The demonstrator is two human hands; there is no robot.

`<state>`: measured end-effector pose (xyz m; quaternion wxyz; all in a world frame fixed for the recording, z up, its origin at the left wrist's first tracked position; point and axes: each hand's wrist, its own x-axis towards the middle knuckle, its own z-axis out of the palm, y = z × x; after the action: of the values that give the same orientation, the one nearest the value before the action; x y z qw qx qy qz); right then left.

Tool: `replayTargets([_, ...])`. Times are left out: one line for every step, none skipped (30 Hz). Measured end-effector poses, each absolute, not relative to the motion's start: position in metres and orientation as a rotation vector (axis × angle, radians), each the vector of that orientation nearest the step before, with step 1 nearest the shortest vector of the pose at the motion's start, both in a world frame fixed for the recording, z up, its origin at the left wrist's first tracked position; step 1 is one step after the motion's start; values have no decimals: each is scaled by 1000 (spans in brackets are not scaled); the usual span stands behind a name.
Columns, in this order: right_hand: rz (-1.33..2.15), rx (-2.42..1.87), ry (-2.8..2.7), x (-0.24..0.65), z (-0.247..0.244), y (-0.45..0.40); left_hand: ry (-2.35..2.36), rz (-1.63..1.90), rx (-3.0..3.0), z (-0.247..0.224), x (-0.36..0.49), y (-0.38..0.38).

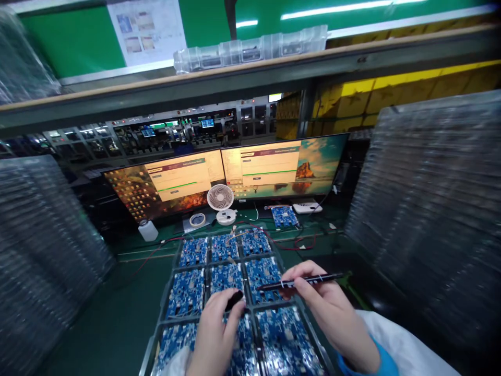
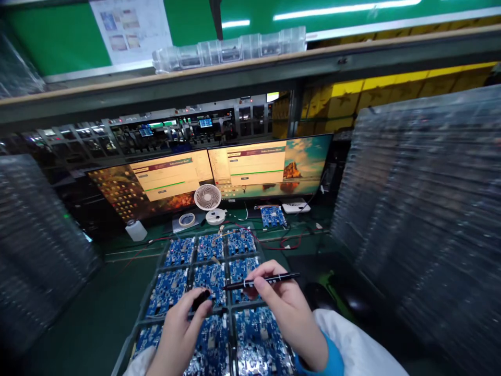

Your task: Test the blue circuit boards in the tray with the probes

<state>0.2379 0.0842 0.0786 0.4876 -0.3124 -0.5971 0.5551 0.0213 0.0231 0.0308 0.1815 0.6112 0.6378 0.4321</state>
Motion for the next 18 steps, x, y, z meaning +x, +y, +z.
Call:
replayTargets([1343,-743,-1457,239,83,80,1779,1225,1773,39,28,26])
replayTargets([1336,-730,-1461,241,86,77,1764,1235,1811,45,33,27])
replayTargets([1329,-717,-1463,243,88,74,1753,1240,1840,49,38,26])
replayTargets([1324,-708,-1464,244,90,72,1741,1231,1862,51,43,25])
replayTargets([1319,-704,-1470,246,91,71,1735,1221,1878,52,46,23])
replayTargets([1316,-706,-1479,248,91,70,1733,1211,1890,53,49,21])
replayTargets([1317,-715,-1490,250,90,70,1732,1202,1901,52,51,20])
replayTargets([1321,-729,-1497,252,89,69,1727,1192,1914,52,53,19])
replayTargets([1327,-739,-1504,253,86,69,1714,1174,1932,53,55,18])
replayTargets([1336,-745,-1511,253,84,68,1683,1143,1962,53,57,17])
replayTargets([1340,-744,-1520,254,81,67,1637,1098,1996,55,59,17])
replayTargets([1348,-739,-1531,253,77,66,1581,1044,2025,57,61,16])
replayTargets([1361,-726,-1539,253,74,64,1513,989,2042,58,63,15])
replayTargets([1383,-705,-1542,253,70,62,1447,939,2039,60,66,14])
replayTargets([1419,-683,-1539,253,66,59,1392,894,2012,61,68,12])
replayTargets([1459,-666,-1527,254,63,56,1350,854,1968,62,70,10])
replayTargets([1495,-657,-1516,256,59,52,1324,816,1917,62,72,8])
replayTargets([1514,-665,-1501,258,56,47,1315,780,1867,61,74,5])
